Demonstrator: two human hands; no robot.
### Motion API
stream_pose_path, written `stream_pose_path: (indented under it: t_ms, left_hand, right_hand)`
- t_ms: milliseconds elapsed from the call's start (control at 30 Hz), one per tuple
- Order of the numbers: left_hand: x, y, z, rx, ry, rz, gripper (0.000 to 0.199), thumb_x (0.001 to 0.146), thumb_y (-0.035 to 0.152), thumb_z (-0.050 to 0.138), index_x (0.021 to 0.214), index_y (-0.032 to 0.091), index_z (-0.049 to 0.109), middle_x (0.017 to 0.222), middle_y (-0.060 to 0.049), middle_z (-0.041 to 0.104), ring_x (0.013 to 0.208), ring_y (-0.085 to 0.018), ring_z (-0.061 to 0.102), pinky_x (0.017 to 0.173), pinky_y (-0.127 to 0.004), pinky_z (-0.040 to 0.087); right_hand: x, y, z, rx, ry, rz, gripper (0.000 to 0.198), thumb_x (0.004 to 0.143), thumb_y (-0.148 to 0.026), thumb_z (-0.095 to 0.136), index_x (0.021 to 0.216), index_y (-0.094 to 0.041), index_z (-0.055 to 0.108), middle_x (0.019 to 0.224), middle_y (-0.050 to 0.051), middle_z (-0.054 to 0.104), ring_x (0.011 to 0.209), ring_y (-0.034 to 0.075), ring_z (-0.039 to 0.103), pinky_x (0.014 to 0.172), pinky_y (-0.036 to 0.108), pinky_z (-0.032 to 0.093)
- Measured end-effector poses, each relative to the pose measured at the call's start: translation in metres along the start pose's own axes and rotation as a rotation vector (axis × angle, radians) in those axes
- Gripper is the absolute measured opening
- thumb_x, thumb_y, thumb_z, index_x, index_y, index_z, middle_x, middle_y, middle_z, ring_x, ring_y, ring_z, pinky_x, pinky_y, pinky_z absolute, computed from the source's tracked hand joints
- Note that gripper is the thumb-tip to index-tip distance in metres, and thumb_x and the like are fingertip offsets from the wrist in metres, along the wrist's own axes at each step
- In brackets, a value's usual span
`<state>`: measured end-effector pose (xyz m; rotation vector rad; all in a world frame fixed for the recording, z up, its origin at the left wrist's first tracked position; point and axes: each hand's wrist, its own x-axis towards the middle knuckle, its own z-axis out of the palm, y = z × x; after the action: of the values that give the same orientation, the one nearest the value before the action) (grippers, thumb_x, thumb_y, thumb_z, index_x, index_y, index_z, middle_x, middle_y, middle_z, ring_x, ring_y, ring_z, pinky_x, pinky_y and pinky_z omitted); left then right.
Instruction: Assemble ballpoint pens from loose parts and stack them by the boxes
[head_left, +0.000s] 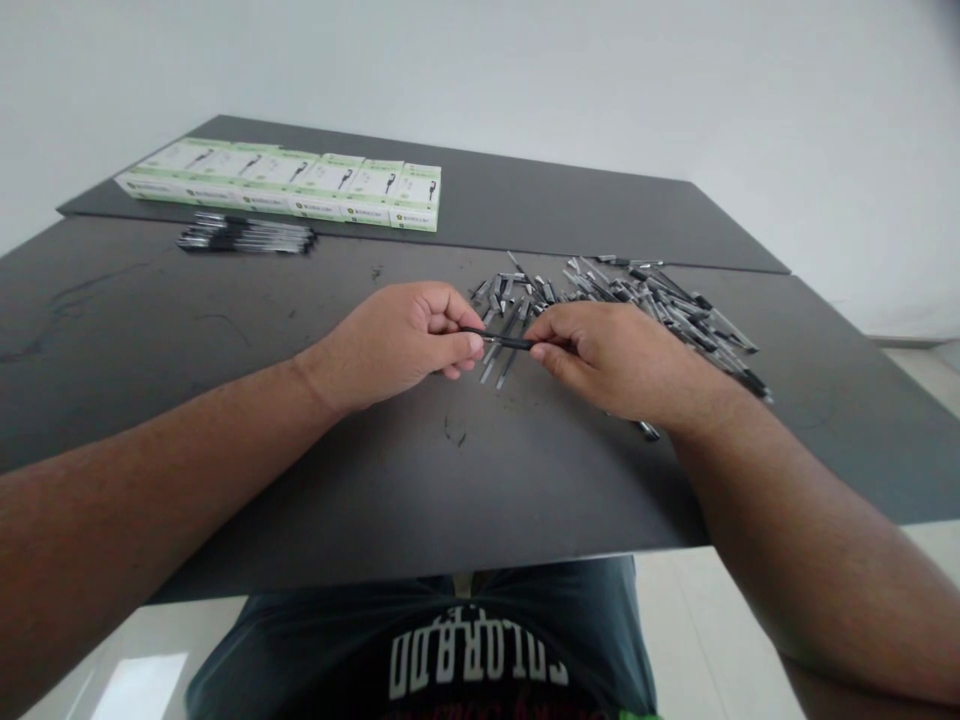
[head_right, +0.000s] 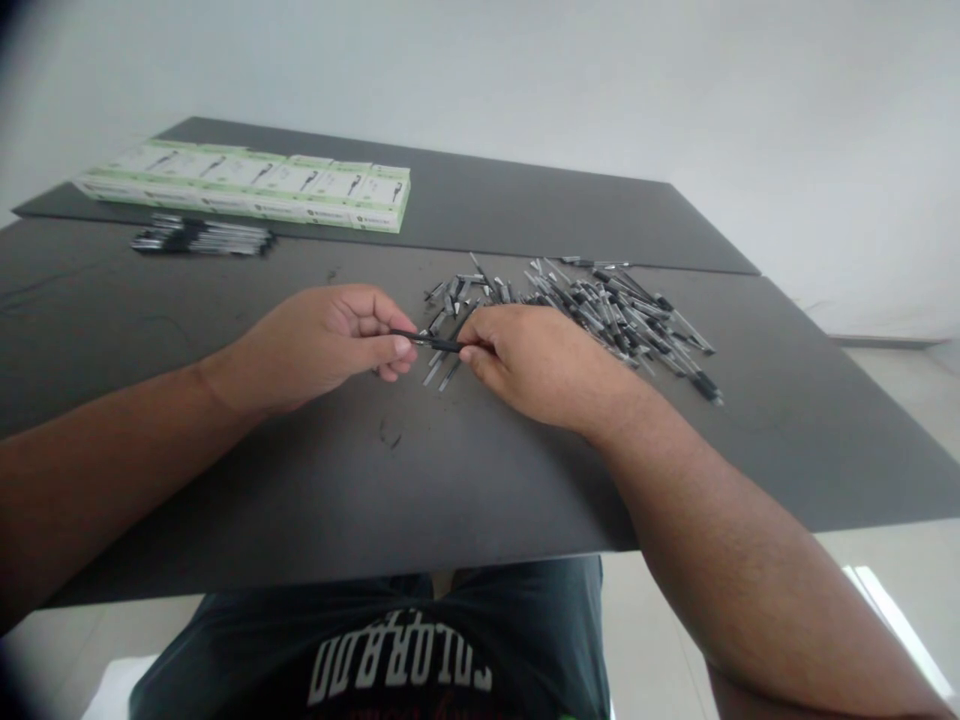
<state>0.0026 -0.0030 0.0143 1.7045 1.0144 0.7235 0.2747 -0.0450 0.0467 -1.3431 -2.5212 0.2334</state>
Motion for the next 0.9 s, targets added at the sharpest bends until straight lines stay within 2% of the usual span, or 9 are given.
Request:
stream_pose_path:
  t_ms: [233,500,733,900]
  left_hand:
    - [-0.002,0.001,0.0018,0.02,-0.014,0.037,0.018,0.088,0.03,0.087,0.098,0.023,0.073,0.078,-0.002,0.084,0.068,-0.017,0.079,0.065,-0.028,0.065]
    - [-0.0021,0.0029,0.002,0.013,-0.029,0.016,0.016,0.089,0.029,0.086,0.094,0.022,0.072,0.079,-0.002,0.085,0.069,-0.018,0.081,0.065,-0.028,0.065]
    - [-0.0016,0.0009,0.0035,-0.021,-0.031,-0.02,0.017,0.09,0.031,0.087,0.093,0.023,0.072,0.081,-0.004,0.086,0.077,-0.023,0.086,0.069,-0.034,0.07]
    - [-0.0024,0.0028,0.0034,-0.03,-0.035,-0.01,0.015,0.087,0.027,0.086,0.092,0.023,0.073,0.078,-0.004,0.085,0.069,-0.021,0.082,0.063,-0.031,0.068]
  right_hand:
    - [0.0003,-0.0015,0.0007,-0.004,-0.008,-0.009,0.025,0.11,-0.026,0.064,0.118,-0.024,0.087,0.109,0.008,0.089,0.096,0.026,0.077,0.09,0.035,0.053]
    - [0.0006,-0.001,0.0042,0.006,0.003,-0.026,0.024,0.111,-0.026,0.063,0.115,-0.022,0.086,0.106,0.008,0.088,0.095,0.025,0.076,0.089,0.034,0.052]
    - [0.0001,-0.0003,0.0076,0.035,0.015,-0.019,0.023,0.111,-0.027,0.062,0.115,-0.022,0.085,0.108,0.009,0.088,0.098,0.026,0.076,0.091,0.035,0.052]
    - [0.0,-0.0004,0.0075,0.034,0.016,-0.039,0.024,0.111,-0.027,0.061,0.115,-0.021,0.084,0.106,0.009,0.087,0.097,0.026,0.076,0.09,0.036,0.052]
